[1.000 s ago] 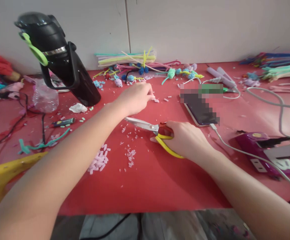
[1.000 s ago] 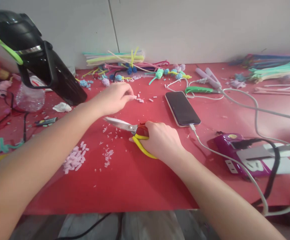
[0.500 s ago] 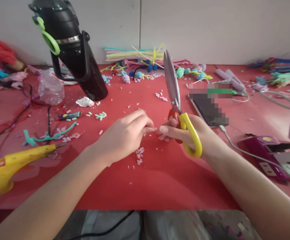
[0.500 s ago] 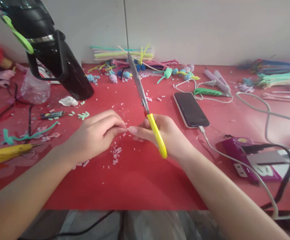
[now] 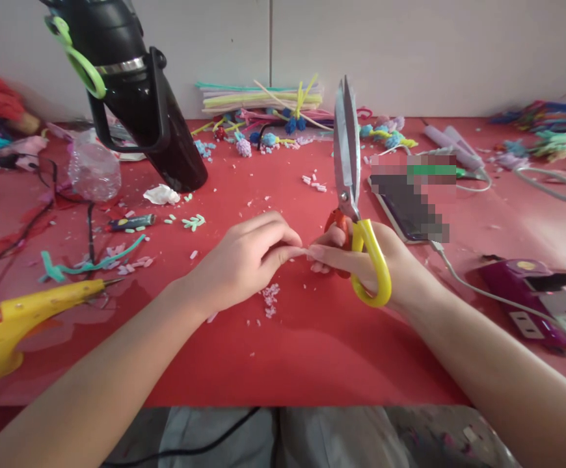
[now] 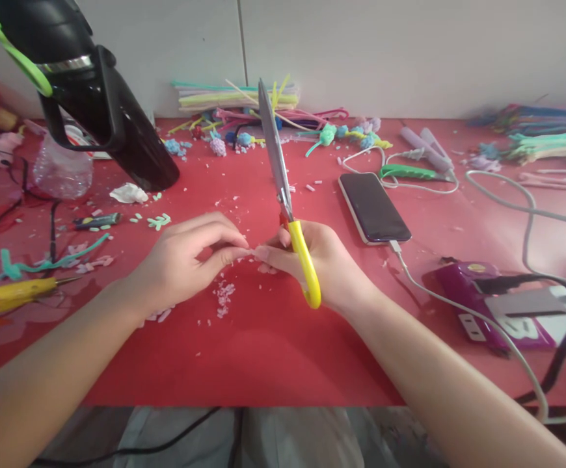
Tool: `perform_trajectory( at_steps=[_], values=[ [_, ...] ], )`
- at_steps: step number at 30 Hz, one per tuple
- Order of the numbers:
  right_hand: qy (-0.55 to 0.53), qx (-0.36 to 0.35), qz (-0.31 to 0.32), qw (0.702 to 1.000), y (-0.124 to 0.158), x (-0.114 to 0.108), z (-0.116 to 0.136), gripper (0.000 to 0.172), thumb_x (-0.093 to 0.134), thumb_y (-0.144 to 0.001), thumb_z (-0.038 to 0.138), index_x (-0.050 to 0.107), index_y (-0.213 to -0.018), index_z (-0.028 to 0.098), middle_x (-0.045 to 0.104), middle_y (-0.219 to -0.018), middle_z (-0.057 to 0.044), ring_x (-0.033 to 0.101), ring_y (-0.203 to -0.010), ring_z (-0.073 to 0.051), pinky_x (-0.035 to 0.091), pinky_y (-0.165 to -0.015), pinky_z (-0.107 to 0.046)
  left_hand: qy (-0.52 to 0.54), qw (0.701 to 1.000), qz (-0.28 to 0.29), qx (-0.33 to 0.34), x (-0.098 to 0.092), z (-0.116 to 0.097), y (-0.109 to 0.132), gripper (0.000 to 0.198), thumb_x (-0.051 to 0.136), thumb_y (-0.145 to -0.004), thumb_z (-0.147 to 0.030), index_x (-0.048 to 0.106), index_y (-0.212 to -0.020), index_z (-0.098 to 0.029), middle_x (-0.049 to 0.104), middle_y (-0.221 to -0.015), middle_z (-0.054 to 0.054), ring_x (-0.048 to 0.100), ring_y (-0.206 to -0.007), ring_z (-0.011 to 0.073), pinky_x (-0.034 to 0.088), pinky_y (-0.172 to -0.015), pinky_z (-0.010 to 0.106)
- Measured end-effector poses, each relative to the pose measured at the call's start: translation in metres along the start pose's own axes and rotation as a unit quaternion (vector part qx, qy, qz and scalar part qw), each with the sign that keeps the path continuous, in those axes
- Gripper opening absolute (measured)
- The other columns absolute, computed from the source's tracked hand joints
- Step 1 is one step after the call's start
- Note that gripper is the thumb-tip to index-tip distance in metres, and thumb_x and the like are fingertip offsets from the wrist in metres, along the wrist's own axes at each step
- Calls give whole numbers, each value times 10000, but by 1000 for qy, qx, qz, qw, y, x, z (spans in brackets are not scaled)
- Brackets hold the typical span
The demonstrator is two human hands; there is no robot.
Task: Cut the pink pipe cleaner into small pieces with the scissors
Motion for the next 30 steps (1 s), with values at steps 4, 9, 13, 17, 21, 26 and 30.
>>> perform_trajectory(
  at_steps=[4,9,13,17,21,26,30],
  values=[
    [-19,0,-1,1000,-1,-4,-3,450,859,-671,391,443,-738,233,677,-740,18,690,-660,-158,560,-685,-301,16,1000,-2,7,-2,1,1,66,591,-951,-164,647,-926,-188,678,-896,36,640,-800,129,518,-731,267],
    [7,6,-3,1000,0,-2,1,469,848,-677,431,423,-715,236,673,-725,14,687,-641,-162,553,-636,-296,21,1000,-6,10,0,1,1,93,568,-960,-164,646,-922,-196,689,-897,48,649,-814,150,526,-748,298],
    [4,15,6,1000,0,1,3,499,875,-632,431,422,-691,233,666,-690,17,684,-643,-163,547,-629,-289,28,999,11,13,3,-2,1,97,559,-965,-156,643,-927,-188,684,-905,46,650,-837,143,524,-770,277],
    [-10,14,12,1000,0,2,2,491,881,-628,414,431,-696,231,663,-693,18,682,-656,-162,545,-659,-291,36,999,20,15,4,-4,1,102,551,-972,-170,640,-925,-184,673,-905,46,639,-837,139,517,-776,271],
    [17,15,-1,1000,1,1,2,503,873,-626,435,419,-700,232,662,-703,13,673,-646,-163,522,-625,-283,41,999,28,17,3,-8,1,146,514,-982,-174,635,-903,-197,655,-870,46,622,-803,148,516,-755,294],
    [117,-1,-23,993,2,-4,4,446,812,-701,495,460,-678,222,517,-578,48,500,-505,-103,361,-472,-245,24,999,4,-45,-10,-6,0,171,508,-971,-238,597,-826,-221,625,-806,34,587,-736,172,504,-710,326],
    [244,-33,-99,964,0,-15,7,522,798,-690,543,390,-629,222,288,-579,78,263,-509,-67,202,-440,-242,9,994,-31,-109,-23,6,1,234,476,-971,-268,535,-751,-213,585,-731,10,548,-685,156,464,-676,307]
  ],
)
Point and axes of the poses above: each hand's wrist, its own y-axis away from the middle knuckle, its own x-axis out of the palm, z = x × y, the point moved 4 cm from there along -y, towards the middle knuckle
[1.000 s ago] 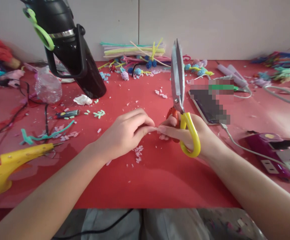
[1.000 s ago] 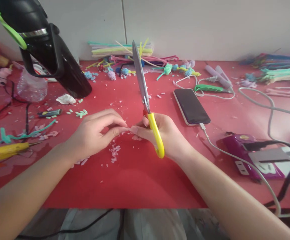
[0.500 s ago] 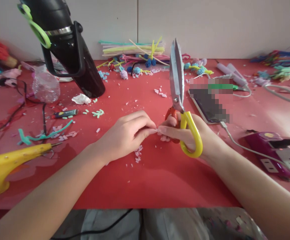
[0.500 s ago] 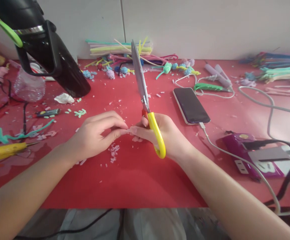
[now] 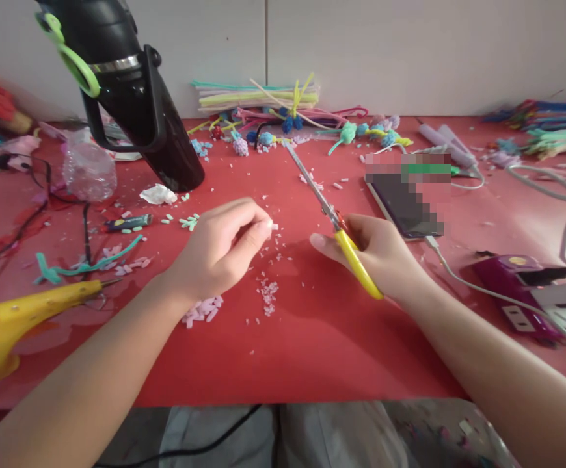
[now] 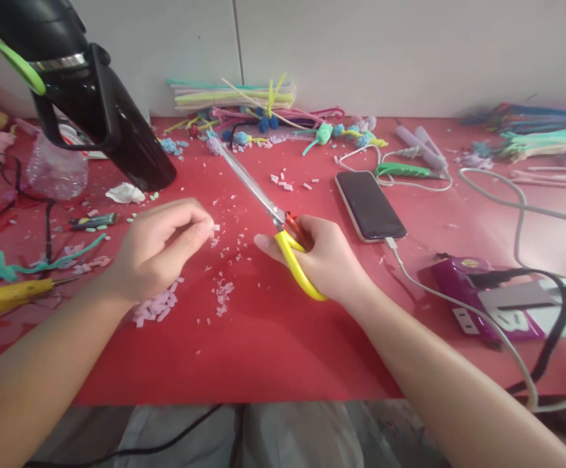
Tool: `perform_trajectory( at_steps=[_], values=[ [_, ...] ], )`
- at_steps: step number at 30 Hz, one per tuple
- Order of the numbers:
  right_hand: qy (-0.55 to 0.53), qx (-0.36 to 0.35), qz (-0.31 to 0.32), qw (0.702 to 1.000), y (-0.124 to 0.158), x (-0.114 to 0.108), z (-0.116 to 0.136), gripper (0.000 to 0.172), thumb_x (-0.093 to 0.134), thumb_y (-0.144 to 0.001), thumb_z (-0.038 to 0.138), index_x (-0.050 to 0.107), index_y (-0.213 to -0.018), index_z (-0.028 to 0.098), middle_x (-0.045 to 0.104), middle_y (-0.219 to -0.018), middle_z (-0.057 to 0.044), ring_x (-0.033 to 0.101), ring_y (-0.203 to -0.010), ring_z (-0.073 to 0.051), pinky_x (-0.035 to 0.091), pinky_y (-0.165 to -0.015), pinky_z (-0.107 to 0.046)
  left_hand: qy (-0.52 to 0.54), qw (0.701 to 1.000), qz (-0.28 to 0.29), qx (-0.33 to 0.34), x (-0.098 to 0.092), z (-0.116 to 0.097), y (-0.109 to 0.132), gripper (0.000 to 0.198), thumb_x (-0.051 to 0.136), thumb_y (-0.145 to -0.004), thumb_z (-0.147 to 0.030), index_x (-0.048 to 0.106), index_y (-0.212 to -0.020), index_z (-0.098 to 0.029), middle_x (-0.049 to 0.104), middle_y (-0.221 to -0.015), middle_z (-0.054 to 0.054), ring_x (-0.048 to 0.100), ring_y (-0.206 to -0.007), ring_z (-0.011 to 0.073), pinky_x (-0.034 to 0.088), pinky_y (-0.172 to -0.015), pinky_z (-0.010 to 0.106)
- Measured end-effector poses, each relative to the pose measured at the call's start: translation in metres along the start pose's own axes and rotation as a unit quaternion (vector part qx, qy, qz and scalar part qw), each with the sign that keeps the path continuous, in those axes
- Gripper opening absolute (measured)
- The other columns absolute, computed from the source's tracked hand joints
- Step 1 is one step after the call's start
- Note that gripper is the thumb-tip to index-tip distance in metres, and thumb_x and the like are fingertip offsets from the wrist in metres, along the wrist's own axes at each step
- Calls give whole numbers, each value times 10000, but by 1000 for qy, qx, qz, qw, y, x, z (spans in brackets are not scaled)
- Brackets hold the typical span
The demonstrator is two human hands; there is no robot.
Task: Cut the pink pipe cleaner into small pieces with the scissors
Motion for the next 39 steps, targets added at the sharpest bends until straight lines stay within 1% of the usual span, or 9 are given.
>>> perform_trajectory(
  at_steps=[2,4,9,12,16,21,30,35,39],
  values=[
    [61,1,-32,998,-2,-4,-2,567,783,-683,575,337,-617,231,235,-592,77,222,-527,-72,183,-446,-248,-5,1000,-14,-12,-4,7,-1,239,471,-968,-274,533,-747,-206,583,-718,6,540,-677,149,449,-669,297],
    [99,-1,-41,994,-5,-7,-5,584,761,-690,601,311,-616,236,225,-598,74,218,-539,-80,184,-454,-254,-7,999,-25,-20,-7,14,-3,238,468,-967,-281,546,-756,-202,590,-713,7,544,-680,150,445,-664,294],
    [161,-32,-2,986,-9,-11,-14,578,754,-678,629,338,-634,230,239,-619,67,236,-578,-96,212,-486,-256,-8,999,-25,-31,-10,30,-6,216,502,-950,-287,562,-764,-195,609,-724,9,551,-672,150,446,-651,290],
    [202,-42,19,978,-10,-11,-19,601,760,-658,653,334,-632,230,233,-618,65,232,-589,-104,213,-495,-262,-19,999,-38,-24,-13,35,-7,210,521,-947,-285,570,-767,-190,621,-740,16,561,-683,151,449,-663,290],
    [215,-63,26,974,-10,-9,-20,624,747,-647,697,336,-622,227,246,-626,57,231,-600,-109,220,-502,-262,-25,998,-53,-3,-14,36,-7,196,540,-946,-269,591,-777,-183,637,-769,22,563,-684,145,449,-668,285],
    [229,-67,15,971,-11,-9,-22,673,716,-601,779,336,-597,225,247,-605,53,226,-579,-107,216,-480,-267,-23,998,-58,15,-13,36,-7,195,556,-943,-242,595,-767,-169,598,-722,8,534,-647,128,431,-639,269],
    [244,-65,29,967,-13,-8,-25,660,701,-617,780,349,-603,222,258,-610,47,227,-587,-113,214,-491,-271,-30,998,-50,36,-12,33,-6,171,561,-943,-217,600,-783,-171,583,-729,7,528,-658,129,424,-640,272],
    [256,-74,18,964,-13,-8,-23,687,695,-609,787,304,-584,223,236,-592,48,214,-570,-107,193,-481,-275,-34,997,-52,44,-11,33,-6,176,555,-948,-220,603,-787,-168,574,-721,7,525,-657,130,423,-645,273],
    [262,-67,8,963,-14,-9,-26,672,692,-615,783,324,-572,222,227,-587,47,219,-563,-105,195,-470,-270,-34,997,-53,39,-11,33,-6,180,555,-947,-229,596,-783,-168,574,-714,7,526,-653,132,427,-648,275]
  ],
)
Point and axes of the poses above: each hand's wrist, its own y-axis away from the middle knuckle, its own x-axis out of the palm, z = x × y, the point moved 4 cm from there along -y, towards the middle knuckle
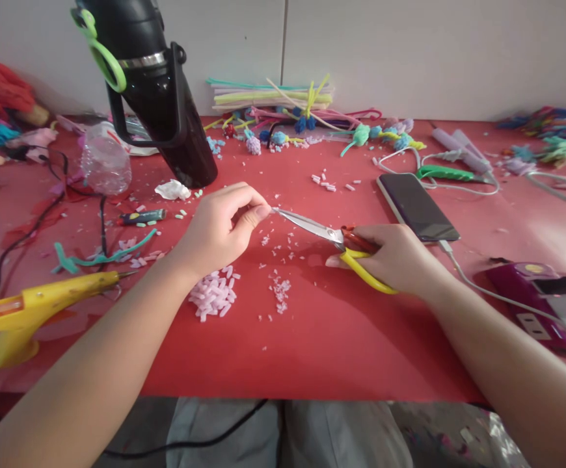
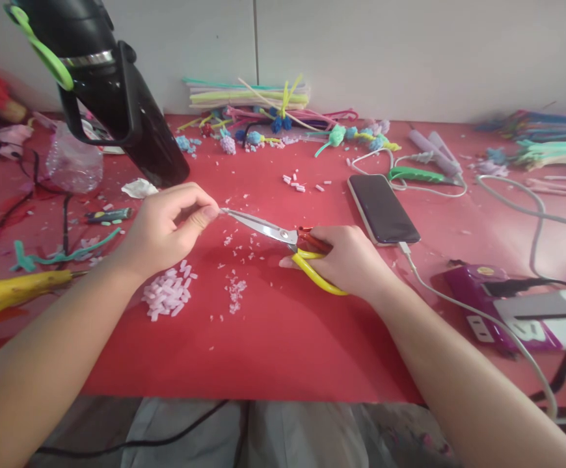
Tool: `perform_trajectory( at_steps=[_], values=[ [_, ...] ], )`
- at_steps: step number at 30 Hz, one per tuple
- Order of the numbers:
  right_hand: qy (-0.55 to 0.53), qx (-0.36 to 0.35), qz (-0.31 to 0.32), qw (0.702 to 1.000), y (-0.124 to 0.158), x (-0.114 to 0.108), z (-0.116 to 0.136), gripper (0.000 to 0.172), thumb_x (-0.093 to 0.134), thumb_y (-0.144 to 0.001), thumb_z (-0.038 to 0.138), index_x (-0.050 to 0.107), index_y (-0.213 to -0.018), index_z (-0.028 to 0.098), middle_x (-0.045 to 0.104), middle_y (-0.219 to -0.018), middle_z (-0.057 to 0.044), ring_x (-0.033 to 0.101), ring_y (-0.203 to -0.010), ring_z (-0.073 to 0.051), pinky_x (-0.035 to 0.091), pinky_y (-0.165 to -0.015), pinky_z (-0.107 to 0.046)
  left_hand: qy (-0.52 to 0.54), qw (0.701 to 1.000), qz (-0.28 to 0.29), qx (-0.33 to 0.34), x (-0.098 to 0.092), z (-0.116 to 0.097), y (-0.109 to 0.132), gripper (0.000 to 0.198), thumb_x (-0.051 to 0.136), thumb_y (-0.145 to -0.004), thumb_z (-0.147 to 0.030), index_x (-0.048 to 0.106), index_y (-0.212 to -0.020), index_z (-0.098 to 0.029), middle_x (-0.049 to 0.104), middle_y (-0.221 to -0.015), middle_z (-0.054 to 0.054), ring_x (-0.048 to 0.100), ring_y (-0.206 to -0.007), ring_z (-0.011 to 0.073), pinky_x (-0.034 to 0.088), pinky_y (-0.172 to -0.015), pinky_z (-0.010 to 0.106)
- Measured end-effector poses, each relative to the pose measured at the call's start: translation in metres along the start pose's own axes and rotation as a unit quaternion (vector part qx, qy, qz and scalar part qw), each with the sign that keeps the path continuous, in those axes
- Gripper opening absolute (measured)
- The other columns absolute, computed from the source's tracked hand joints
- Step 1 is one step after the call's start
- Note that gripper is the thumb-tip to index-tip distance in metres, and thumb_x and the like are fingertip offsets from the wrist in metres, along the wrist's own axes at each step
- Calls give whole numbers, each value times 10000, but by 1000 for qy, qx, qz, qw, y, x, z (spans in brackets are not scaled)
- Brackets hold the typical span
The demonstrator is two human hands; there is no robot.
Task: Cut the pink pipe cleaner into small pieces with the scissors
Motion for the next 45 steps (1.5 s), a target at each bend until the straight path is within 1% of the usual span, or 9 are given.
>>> perform_trajectory(
  at_steps=[3,8,15,23,27,30,35,40,45],
  values=[
    [-7,13,1,1000,1,0,-2,660,692,-630,770,325,-583,224,229,-583,52,220,-561,-105,192,-474,-273,0,1000,-1,-4,0,-1,-1,179,554,-946,-228,589,-780,-170,576,-718,6,524,-652,130,427,-643,274],
    [-31,-8,14,999,3,-2,3,654,697,-634,773,337,-610,227,253,-600,54,228,-575,-109,221,-487,-273,7,1000,-1,-19,0,-2,-1,199,546,-945,-221,568,-754,-171,562,-700,1,511,-637,126,418,-628,273],
    [-10,-1,11,1000,2,-2,3,707,699,-579,819,315,-579,225,253,-581,52,232,-565,-109,200,-467,-277,24,999,6,-28,1,-1,1,216,543,-950,-229,560,-743,-170,529,-685,-9,496,-641,122,407,-635,273],
    [4,4,0,1000,1,0,2,724,685,-571,834,290,-572,226,244,-572,53,224,-554,-105,195,-464,-276,28,998,15,-49,2,-3,0,227,517,-952,-246,535,-737,-177,497,-666,-12,464,-626,127,391,-617,277],
    [5,14,-6,1000,1,-1,1,705,685,-587,818,303,-567,226,239,-567,53,213,-559,-107,187,-466,-277,32,997,20,-69,2,-1,0,266,503,-960,-273,497,-710,-183,455,-635,-20,433,-604,127,371,-598,282],
    [-13,20,9,1000,3,-2,3,656,684,-624,786,340,-587,228,248,-575,53,222,-561,-109,201,-467,-271,41,996,24,-81,3,-1,0,292,482,-970,-290,459,-697,-190,440,-627,-22,424,-592,126,360,-586,286],
    [-23,-8,14,1000,4,-2,8,620,695,-651,738,342,-613,229,252,-608,52,223,-593,-118,230,-490,-268,46,995,31,-82,4,-2,0,316,458,-981,-300,416,-686,-196,416,-626,-21,408,-591,126,342,-561,283],
    [-12,-4,12,1000,3,1,4,639,699,-637,759,342,-613,228,259,-599,51,230,-589,-117,220,-485,-267,46,995,37,-82,5,-2,1,322,453,-989,-301,411,-688,-194,417,-632,-23,408,-591,121,348,-571,283],
    [5,0,-3,1000,2,1,0,683,697,-613,792,310,-591,230,249,-576,53,222,-576,-112,212,-478,-270,49,995,39,-78,5,-2,1,304,452,-993,-300,435,-710,-191,423,-643,-21,417,-604,125,346,-580,285]
  ],
)
Point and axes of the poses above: each hand's wrist, its own y-axis away from the middle knuckle, its own x-axis out of the palm, z = x × y, the point moved 4 cm from there along -y, towards the middle knuckle
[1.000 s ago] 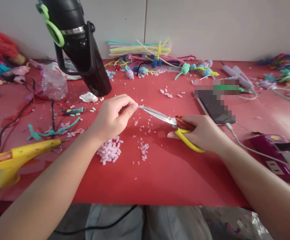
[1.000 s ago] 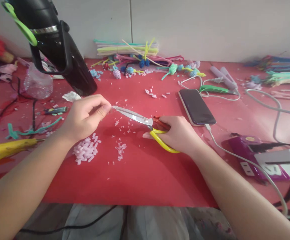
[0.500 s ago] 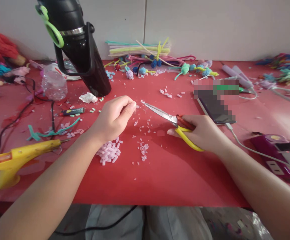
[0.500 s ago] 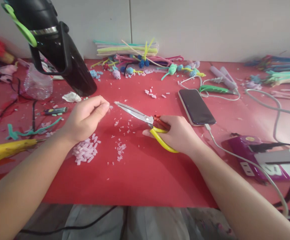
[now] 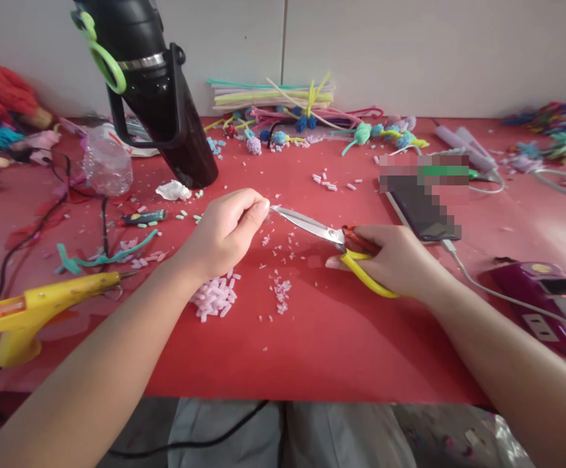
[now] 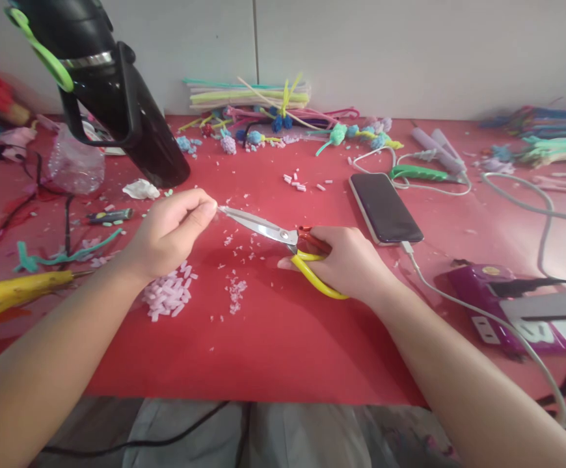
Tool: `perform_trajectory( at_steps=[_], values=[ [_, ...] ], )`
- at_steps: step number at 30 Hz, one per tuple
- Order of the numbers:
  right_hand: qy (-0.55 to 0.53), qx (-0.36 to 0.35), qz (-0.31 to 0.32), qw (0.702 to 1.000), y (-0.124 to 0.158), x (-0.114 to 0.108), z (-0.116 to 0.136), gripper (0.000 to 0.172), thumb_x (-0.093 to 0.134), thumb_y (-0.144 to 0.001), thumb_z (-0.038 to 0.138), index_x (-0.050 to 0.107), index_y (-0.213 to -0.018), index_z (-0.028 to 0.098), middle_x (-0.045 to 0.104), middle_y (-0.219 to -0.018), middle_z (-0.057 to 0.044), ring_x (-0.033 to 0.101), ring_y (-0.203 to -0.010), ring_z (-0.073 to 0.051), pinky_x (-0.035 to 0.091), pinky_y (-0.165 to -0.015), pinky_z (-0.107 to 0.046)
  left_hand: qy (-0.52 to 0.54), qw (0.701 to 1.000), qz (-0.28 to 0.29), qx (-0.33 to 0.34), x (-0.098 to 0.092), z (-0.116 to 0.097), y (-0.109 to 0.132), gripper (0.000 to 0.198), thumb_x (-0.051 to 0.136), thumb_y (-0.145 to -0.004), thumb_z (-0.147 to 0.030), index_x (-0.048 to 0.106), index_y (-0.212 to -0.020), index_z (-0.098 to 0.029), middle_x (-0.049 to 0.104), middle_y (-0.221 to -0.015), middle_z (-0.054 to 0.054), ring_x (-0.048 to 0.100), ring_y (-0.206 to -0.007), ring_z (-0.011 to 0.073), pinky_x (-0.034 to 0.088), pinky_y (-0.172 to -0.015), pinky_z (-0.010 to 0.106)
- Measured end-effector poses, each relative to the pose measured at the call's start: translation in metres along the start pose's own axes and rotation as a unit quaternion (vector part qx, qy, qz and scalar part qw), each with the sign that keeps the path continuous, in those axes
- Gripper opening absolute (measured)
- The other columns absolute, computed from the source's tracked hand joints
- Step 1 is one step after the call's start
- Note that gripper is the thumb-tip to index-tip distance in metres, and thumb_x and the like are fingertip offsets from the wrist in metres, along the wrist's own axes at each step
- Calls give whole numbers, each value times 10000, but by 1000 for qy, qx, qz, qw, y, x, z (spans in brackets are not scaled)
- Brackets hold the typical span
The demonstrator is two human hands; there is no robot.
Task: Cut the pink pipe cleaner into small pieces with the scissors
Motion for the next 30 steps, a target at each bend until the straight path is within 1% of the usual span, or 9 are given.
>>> perform_trajectory(
  at_steps=[7,14,22,30],
  values=[
    [-8,6,-2,1000,1,-1,3,717,715,-605,778,256,-586,228,237,-584,51,219,-580,-114,202,-462,-269,3,1000,-1,-2,0,-1,1,311,451,-993,-297,423,-701,-195,412,-638,-20,411,-601,128,343,-582,290],
    [-3,-3,1,1000,1,0,1,666,717,-624,761,317,-596,229,229,-603,53,224,-578,-116,221,-465,-271,-11,1000,-8,6,-2,-3,0,297,457,-984,-281,439,-700,-194,410,-634,-20,408,-600,129,347,-574,292],
    [-10,1,1,1000,0,-3,6,708,702,-585,805,295,-565,226,235,-571,54,230,-560,-111,221,-456,-268,-8,1000,-2,8,-1,-1,-1,303,472,-979,-277,437,-691,-191,395,-626,-26,400,-588,122,341,-570,286],
    [-6,9,1,1000,0,-1,3,715,703,-590,798,272,-561,228,226,-567,54,218,-557,-108,201,-449,-275,-17,1000,-3,2,0,0,0,286,455,-984,-311,484,-726,-191,442,-641,-17,436,-612,134,365,-590,281]
  ],
)
Point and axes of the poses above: each hand's wrist, its own y-axis away from the middle knuckle, its own x-axis out of the palm, z = x × y, the point moved 4 cm from there along -y, towards the middle knuckle
